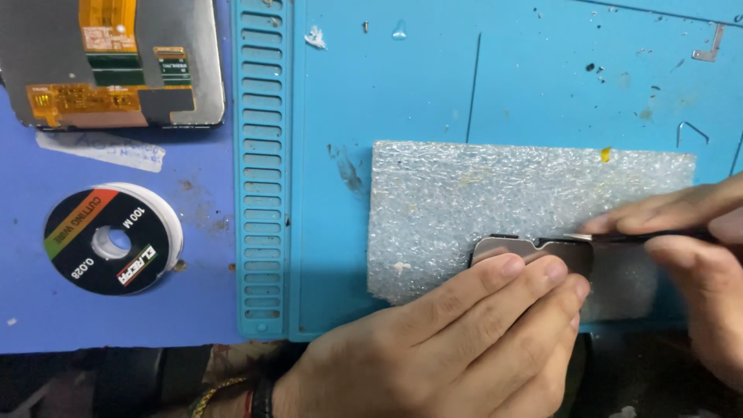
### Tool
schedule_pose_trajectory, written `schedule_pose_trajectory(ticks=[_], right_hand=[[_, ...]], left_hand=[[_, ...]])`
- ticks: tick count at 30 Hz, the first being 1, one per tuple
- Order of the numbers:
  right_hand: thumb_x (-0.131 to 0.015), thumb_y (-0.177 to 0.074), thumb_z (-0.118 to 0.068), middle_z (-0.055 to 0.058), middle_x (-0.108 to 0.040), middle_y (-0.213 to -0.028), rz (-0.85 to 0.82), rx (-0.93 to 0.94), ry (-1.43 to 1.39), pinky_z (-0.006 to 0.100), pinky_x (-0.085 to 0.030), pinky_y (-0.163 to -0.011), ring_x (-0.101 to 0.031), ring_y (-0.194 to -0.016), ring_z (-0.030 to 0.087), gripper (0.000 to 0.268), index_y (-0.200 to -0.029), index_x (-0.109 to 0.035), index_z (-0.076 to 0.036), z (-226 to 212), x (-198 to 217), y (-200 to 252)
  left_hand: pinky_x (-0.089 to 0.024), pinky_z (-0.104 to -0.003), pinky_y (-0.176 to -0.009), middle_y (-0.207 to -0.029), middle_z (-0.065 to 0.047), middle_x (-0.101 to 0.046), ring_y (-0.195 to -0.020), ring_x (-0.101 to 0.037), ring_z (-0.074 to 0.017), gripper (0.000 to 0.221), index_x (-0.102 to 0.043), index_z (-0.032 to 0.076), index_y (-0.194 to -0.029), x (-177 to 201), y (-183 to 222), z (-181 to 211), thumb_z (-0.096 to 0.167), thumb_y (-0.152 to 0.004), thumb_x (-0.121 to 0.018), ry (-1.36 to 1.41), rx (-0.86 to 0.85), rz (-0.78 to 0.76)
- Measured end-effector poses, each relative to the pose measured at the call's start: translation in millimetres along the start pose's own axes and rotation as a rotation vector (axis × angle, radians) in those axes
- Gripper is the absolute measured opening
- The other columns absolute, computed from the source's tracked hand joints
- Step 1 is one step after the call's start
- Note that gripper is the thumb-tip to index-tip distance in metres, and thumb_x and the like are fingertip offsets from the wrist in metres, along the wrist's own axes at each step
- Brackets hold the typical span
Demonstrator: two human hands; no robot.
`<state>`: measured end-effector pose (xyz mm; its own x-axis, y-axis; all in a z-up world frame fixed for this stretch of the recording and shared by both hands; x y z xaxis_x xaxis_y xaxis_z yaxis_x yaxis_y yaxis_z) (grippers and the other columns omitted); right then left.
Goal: Cleaning a phone frame with tweezers and a brush to prepare for screen replacement
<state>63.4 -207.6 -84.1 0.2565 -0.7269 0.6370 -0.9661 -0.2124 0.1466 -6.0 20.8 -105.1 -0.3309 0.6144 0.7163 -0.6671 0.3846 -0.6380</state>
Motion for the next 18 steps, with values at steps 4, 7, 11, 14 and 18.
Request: schedule_pose_trajectory(ticks=[4, 7, 11, 14, 18], right_hand=[[-0.036, -0.106, -0.011, 0.025, -0.071, -0.112, -0.015, -0.001, 0.045, 0.037, -0.056, -0.104, -0.073, -0.109, 0.032, 0.031, -0.103, -0.058, 0.011, 12, 6, -5], [-0.048, -0.097, -0.005, 0.026, -0.074, -0.107, -0.123, 0.063, 0.035, 0.034, -0.061, -0.097, -0.079, -0.102, 0.030, 0.018, -0.095, -0.057, 0.010, -3, 3, -12], [-0.044, -0.102, -0.003, 0.023, -0.075, -0.105, -0.166, 0.125, 0.058, 0.032, -0.063, -0.094, -0.080, -0.102, 0.029, 0.019, -0.097, -0.059, 0.008, -6, -1, -13], [-0.044, -0.100, -0.004, 0.022, -0.076, -0.108, -0.222, 0.150, 0.049, 0.031, -0.065, -0.092, -0.082, -0.101, 0.027, 0.021, -0.099, -0.062, 0.007, 0, 3, -18], [-0.046, -0.101, 0.000, 0.024, -0.074, -0.104, -0.141, 0.175, 0.113, 0.033, -0.063, -0.094, -0.080, -0.100, 0.028, 0.016, -0.096, -0.059, 0.009, -26, -11, -13]], left_hand=[[-0.057, -0.025, -0.126, -0.139, 0.001, -0.081, -0.137, -0.076, -0.0143, 0.009, -0.072, 0.016, -0.124, -2, 0, 0, 0.015, -0.124, -0.064, 0.011, 0.006, 0.016], [-0.056, -0.025, -0.126, -0.140, 0.000, -0.079, -0.135, -0.076, -0.0123, 0.015, -0.073, 0.016, -0.127, -1, 2, 1, 0.017, -0.123, -0.058, -0.017, -0.011, 0.008], [-0.057, -0.026, -0.128, -0.141, -0.003, -0.081, -0.137, -0.077, -0.0145, 0.021, -0.075, 0.013, -0.128, 2, 3, -1, 0.015, -0.124, -0.055, 0.066, 0.028, -0.006], [-0.058, -0.027, -0.128, -0.141, -0.004, -0.081, -0.137, -0.079, -0.0154, 0.022, -0.075, 0.011, -0.129, 4, 3, -2, 0.014, -0.125, -0.054, 0.091, 0.038, -0.021], [-0.057, -0.027, -0.130, -0.142, -0.005, -0.082, -0.138, -0.079, -0.0169, 0.025, -0.076, 0.009, -0.131, 5, 4, -1, 0.014, -0.126, -0.051, 0.132, 0.063, -0.028]])
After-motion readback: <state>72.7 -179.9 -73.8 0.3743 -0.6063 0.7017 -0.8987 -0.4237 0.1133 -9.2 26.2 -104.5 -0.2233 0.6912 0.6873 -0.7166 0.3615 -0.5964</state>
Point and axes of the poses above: each hand's wrist, its own y-axis away from the middle knuckle, its own x-axis out of the back of the hand, z = x × y, the point moved 2 cm from there along -y, towards the middle knuckle
